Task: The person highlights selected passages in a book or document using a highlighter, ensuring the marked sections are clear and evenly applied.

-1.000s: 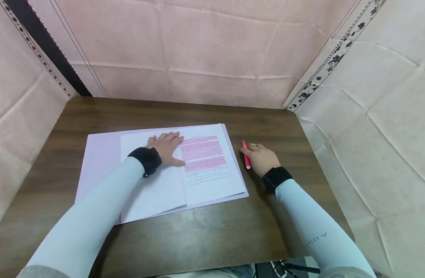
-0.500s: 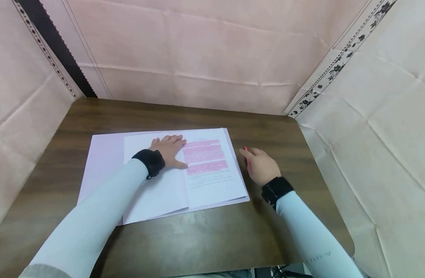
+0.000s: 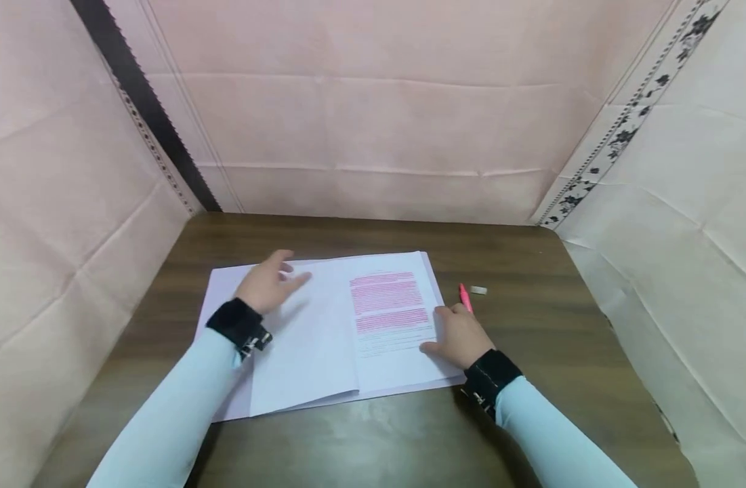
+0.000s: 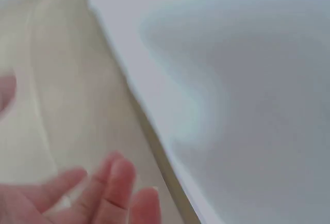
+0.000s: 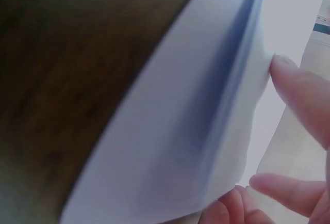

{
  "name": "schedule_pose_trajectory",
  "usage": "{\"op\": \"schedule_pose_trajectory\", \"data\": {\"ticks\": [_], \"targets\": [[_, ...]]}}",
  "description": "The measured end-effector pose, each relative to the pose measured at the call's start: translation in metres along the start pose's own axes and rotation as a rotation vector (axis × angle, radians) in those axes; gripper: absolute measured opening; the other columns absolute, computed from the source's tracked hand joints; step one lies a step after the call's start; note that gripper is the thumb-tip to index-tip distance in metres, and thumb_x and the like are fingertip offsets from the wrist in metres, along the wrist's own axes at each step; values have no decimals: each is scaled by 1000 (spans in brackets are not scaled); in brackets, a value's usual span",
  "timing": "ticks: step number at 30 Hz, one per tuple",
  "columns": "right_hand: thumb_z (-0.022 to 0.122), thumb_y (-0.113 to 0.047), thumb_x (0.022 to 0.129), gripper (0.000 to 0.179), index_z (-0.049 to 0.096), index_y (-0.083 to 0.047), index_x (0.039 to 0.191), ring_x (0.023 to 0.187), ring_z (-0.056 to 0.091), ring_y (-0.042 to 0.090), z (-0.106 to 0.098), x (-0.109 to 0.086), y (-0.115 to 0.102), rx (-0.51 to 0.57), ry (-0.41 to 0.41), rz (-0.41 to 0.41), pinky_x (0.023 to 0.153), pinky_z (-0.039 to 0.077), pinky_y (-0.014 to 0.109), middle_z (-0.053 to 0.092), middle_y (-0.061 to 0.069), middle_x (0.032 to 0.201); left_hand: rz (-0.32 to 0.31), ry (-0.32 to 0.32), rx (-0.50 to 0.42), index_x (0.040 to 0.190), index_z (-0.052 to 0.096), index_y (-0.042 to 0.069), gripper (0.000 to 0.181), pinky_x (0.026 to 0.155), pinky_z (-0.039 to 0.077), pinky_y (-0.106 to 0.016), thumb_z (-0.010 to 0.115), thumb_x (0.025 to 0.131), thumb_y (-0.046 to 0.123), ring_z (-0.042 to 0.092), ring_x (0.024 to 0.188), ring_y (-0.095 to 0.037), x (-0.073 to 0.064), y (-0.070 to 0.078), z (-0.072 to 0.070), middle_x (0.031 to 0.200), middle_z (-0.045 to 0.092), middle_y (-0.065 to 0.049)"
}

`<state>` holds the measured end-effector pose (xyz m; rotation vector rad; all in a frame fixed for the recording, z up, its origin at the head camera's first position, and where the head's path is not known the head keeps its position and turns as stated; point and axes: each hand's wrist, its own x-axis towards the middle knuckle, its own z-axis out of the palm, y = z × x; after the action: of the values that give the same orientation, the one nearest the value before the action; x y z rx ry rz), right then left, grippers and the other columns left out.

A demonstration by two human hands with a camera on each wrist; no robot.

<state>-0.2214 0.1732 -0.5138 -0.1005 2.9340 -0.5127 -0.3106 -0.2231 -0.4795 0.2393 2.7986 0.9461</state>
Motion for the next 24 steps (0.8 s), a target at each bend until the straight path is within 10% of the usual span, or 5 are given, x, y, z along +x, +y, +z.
{"op": "schedule_pose_trajectory", "data": {"ticks": [4, 9, 24], "targets": [[97, -48, 81, 92, 62, 7, 147, 106, 66, 41, 0, 2, 1, 17, -8, -10, 98, 59, 60, 63, 30, 130, -180, -17, -314, 174, 16, 7, 98, 112, 53, -56, 52, 109, 69, 61, 140, -42, -35, -35, -38, 162, 50, -29], [97, -48, 81, 91, 64, 8, 144, 109, 66, 47, 0, 7, -5, 34, -9, -46, 100, 57, 65, 62, 35, 134, -315, -99, -570, 175, 12, 8, 99, 111, 54, -57, 50, 109, 71, 52, 149, -44, -70, -68, -52, 165, 45, -31], [97, -52, 80, 96, 62, 7, 146, 114, 64, 50, 5, 4, -2, 76, -2, -46, 102, 54, 72, 61, 36, 137, -340, -44, -938, 172, 21, 5, 94, 110, 56, -52, 63, 108, 61, 58, 145, -37, -94, -71, -10, 158, 56, -26]]}}
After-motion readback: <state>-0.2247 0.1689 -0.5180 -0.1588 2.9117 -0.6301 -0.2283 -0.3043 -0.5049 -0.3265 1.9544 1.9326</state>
